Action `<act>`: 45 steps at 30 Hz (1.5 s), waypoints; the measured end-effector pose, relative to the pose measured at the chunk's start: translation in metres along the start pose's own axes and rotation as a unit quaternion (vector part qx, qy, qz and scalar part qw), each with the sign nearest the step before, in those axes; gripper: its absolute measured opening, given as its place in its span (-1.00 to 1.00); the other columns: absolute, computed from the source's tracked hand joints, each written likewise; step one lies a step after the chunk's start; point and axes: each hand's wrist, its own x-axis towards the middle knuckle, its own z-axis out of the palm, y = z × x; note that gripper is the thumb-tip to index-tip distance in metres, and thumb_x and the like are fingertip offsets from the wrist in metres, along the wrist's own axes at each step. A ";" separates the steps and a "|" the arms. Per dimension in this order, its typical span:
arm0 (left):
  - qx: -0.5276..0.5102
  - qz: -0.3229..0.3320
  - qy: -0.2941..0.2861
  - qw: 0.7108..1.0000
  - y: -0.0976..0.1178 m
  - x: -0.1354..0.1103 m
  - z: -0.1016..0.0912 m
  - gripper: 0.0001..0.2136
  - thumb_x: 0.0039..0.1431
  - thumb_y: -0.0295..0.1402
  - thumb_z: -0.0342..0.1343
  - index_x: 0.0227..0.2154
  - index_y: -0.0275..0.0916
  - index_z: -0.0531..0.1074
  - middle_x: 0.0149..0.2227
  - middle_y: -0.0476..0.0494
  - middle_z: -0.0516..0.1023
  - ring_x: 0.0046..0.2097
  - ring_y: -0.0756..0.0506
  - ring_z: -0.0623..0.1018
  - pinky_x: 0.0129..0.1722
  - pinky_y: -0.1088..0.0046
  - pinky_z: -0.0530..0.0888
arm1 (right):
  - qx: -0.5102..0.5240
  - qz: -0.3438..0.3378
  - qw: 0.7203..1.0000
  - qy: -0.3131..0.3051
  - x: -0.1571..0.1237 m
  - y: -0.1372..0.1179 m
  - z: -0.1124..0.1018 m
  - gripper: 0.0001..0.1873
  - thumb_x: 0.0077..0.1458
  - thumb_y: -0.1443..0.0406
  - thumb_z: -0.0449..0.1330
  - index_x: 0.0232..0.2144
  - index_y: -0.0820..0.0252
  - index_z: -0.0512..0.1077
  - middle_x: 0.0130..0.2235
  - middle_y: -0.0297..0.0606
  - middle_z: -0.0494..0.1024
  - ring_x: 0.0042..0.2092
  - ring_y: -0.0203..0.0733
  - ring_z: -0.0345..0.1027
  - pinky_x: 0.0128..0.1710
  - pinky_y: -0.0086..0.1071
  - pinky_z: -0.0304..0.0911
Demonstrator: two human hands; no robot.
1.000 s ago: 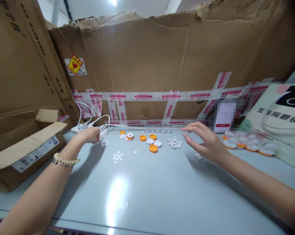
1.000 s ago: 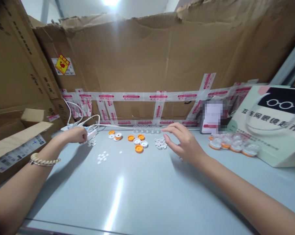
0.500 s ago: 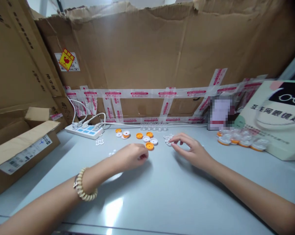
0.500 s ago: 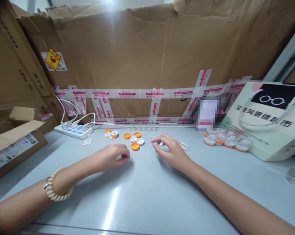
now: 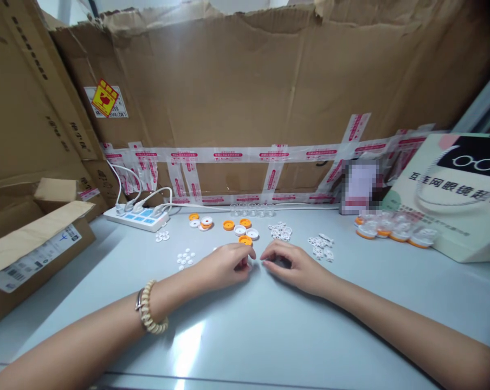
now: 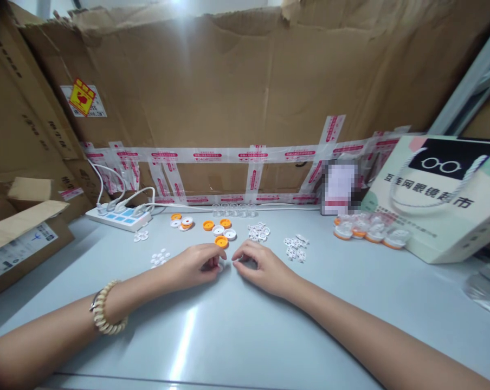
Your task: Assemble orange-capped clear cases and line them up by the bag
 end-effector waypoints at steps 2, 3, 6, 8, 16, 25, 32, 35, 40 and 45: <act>-0.004 0.007 0.007 1.000 0.003 0.000 -0.006 -0.82 0.02 -0.49 0.01 -0.26 -0.29 0.37 -0.42 -0.10 0.46 -0.39 -0.04 0.44 -0.38 0.48 0.36 | 0.003 -0.003 1.000 -0.012 -0.001 0.000 0.002 -0.88 0.06 0.32 0.08 -0.35 0.18 0.42 -0.31 -0.24 0.43 -0.25 -0.24 0.32 -0.22 -0.35 0.24; -0.003 0.012 0.018 1.000 0.003 0.000 -0.013 -0.83 0.05 -0.45 0.01 -0.26 -0.29 0.37 -0.41 -0.11 0.47 -0.37 -0.04 0.45 -0.37 0.48 0.37 | 0.004 -0.005 1.000 -0.015 -0.002 -0.001 0.002 -0.88 0.06 0.32 0.08 -0.34 0.19 0.42 -0.30 -0.23 0.43 -0.25 -0.24 0.32 -0.22 -0.35 0.24; 0.011 0.003 0.083 0.997 -0.009 -0.002 -0.046 -0.85 0.13 -0.37 -0.04 -0.31 -0.28 0.38 -0.37 -0.11 0.48 -0.35 -0.03 0.45 -0.33 0.48 0.37 | 0.005 -0.004 1.000 -0.014 -0.003 -0.001 0.002 -0.88 0.06 0.33 0.08 -0.34 0.19 0.41 -0.28 -0.22 0.43 -0.24 -0.24 0.32 -0.21 -0.35 0.24; 0.033 -0.066 0.120 0.990 -0.029 -0.008 -0.074 -0.82 0.15 -0.33 -0.08 -0.38 -0.28 0.39 -0.38 -0.10 0.50 -0.35 -0.02 0.45 -0.34 0.50 0.36 | 0.004 0.001 1.000 -0.016 -0.003 -0.002 0.002 -0.89 0.06 0.33 0.09 -0.35 0.19 0.41 -0.28 -0.22 0.43 -0.25 -0.25 0.32 -0.22 -0.35 0.23; 0.140 -0.195 0.017 0.971 -0.127 -0.035 -0.105 -0.76 0.05 -0.26 -0.02 -0.31 -0.29 0.43 -0.29 -0.18 0.54 -0.27 -0.11 0.50 -0.29 0.46 0.39 | 0.001 0.007 1.000 -0.026 -0.003 -0.001 0.002 -0.88 0.06 0.33 0.08 -0.35 0.19 0.41 -0.28 -0.21 0.43 -0.24 -0.24 0.32 -0.21 -0.35 0.24; 0.183 -0.137 0.003 0.973 -0.144 -0.029 -0.068 -0.86 0.06 -0.44 -0.02 -0.38 -0.28 0.45 -0.35 -0.14 0.49 -0.31 -0.07 0.47 -0.28 0.47 0.35 | -0.008 0.008 1.000 -0.027 -0.003 0.001 0.001 -0.87 0.07 0.31 0.07 -0.35 0.18 0.41 -0.28 -0.23 0.44 -0.23 -0.24 0.31 -0.21 -0.35 0.23; 0.241 -0.079 0.076 0.964 -0.128 -0.027 -0.077 -0.81 0.15 -0.43 -0.06 -0.43 -0.28 0.46 -0.39 -0.17 0.39 -0.33 -0.08 0.38 -0.32 0.42 0.30 | 0.000 0.010 1.000 -0.023 -0.002 0.001 0.000 -0.88 0.06 0.31 0.08 -0.36 0.18 0.41 -0.28 -0.23 0.44 -0.24 -0.25 0.31 -0.22 -0.36 0.23; 0.253 -0.044 0.155 0.954 -0.097 -0.019 -0.078 -0.76 0.22 -0.41 -0.13 -0.38 -0.29 0.45 -0.37 -0.18 0.35 -0.30 -0.08 0.34 -0.30 0.41 0.29 | 0.004 0.015 1.000 -0.009 -0.001 0.000 0.001 -0.88 0.06 0.31 0.08 -0.37 0.18 0.41 -0.30 -0.24 0.44 -0.27 -0.26 0.31 -0.25 -0.37 0.23; 0.259 0.219 0.196 0.920 -0.034 -0.009 -0.051 -0.76 0.15 -0.59 -0.10 -0.36 -0.20 0.44 -0.44 -0.08 0.37 -0.40 -0.01 0.29 -0.38 0.46 0.25 | 0.010 0.023 1.000 0.018 -0.001 0.000 0.001 -0.87 0.07 0.29 0.07 -0.35 0.16 0.41 -0.32 -0.26 0.46 -0.31 -0.27 0.31 -0.29 -0.37 0.23; 0.242 0.247 0.133 0.929 -0.018 -0.008 -0.024 -0.81 0.14 -0.57 -0.05 -0.38 -0.21 0.43 -0.42 -0.07 0.39 -0.41 -0.01 0.30 -0.36 0.44 0.22 | 0.018 0.025 0.999 0.023 -0.001 0.001 0.001 -0.87 0.05 0.30 0.08 -0.33 0.16 0.41 -0.32 -0.27 0.47 -0.31 -0.27 0.32 -0.27 -0.36 0.25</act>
